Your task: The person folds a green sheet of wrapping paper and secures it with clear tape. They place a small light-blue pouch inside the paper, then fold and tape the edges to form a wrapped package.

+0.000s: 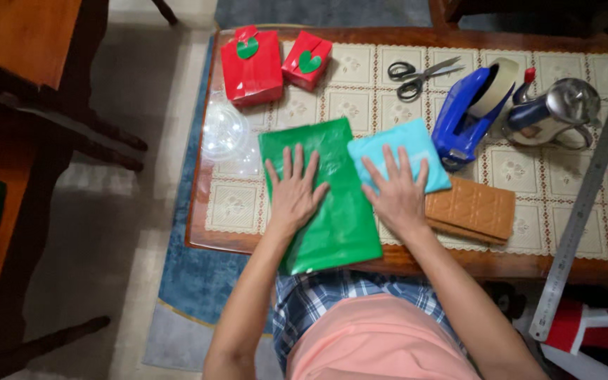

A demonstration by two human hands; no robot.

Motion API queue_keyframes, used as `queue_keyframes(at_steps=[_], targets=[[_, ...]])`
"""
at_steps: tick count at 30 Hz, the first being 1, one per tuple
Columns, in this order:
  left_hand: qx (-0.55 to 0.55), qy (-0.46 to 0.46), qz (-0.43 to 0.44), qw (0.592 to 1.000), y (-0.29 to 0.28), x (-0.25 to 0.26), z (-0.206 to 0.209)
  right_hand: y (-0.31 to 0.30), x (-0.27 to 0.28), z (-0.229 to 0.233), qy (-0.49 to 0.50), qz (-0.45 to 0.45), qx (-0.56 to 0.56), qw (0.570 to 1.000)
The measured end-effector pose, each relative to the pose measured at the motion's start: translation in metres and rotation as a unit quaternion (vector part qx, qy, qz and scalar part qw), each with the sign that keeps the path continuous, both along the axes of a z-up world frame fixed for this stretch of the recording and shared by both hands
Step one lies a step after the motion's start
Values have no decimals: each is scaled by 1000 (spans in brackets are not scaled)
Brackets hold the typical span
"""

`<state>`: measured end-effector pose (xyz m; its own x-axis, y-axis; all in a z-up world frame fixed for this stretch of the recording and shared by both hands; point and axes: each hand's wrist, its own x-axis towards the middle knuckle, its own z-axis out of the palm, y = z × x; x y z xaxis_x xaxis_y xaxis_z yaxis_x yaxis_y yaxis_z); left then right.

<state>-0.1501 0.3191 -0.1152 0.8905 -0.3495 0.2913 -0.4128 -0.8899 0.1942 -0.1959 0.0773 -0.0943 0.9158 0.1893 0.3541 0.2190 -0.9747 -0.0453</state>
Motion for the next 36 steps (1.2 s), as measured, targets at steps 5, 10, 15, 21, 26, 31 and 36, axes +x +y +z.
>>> queue_keyframes(at_steps=[5,10,15,21,26,31,36], targets=[[-11,20,-10,1000,-7,39,8,1,34,-4,2,-27,29,999],[-21,42,-9,999,0,45,16,23,43,15,54,-55,63,995],[-33,10,-15,999,0,49,1,80,-10,-2,88,81,93,988],[-18,13,-108,994,17,57,4,47,10,19,241,9,65,968],[15,61,-173,983,40,69,9,-29,113,68,182,16,-75,980],[-9,-42,-143,989,7,110,33,-44,156,74,368,-34,-101,924],[114,67,-144,981,-13,136,57,-58,159,82,366,10,31,930]])
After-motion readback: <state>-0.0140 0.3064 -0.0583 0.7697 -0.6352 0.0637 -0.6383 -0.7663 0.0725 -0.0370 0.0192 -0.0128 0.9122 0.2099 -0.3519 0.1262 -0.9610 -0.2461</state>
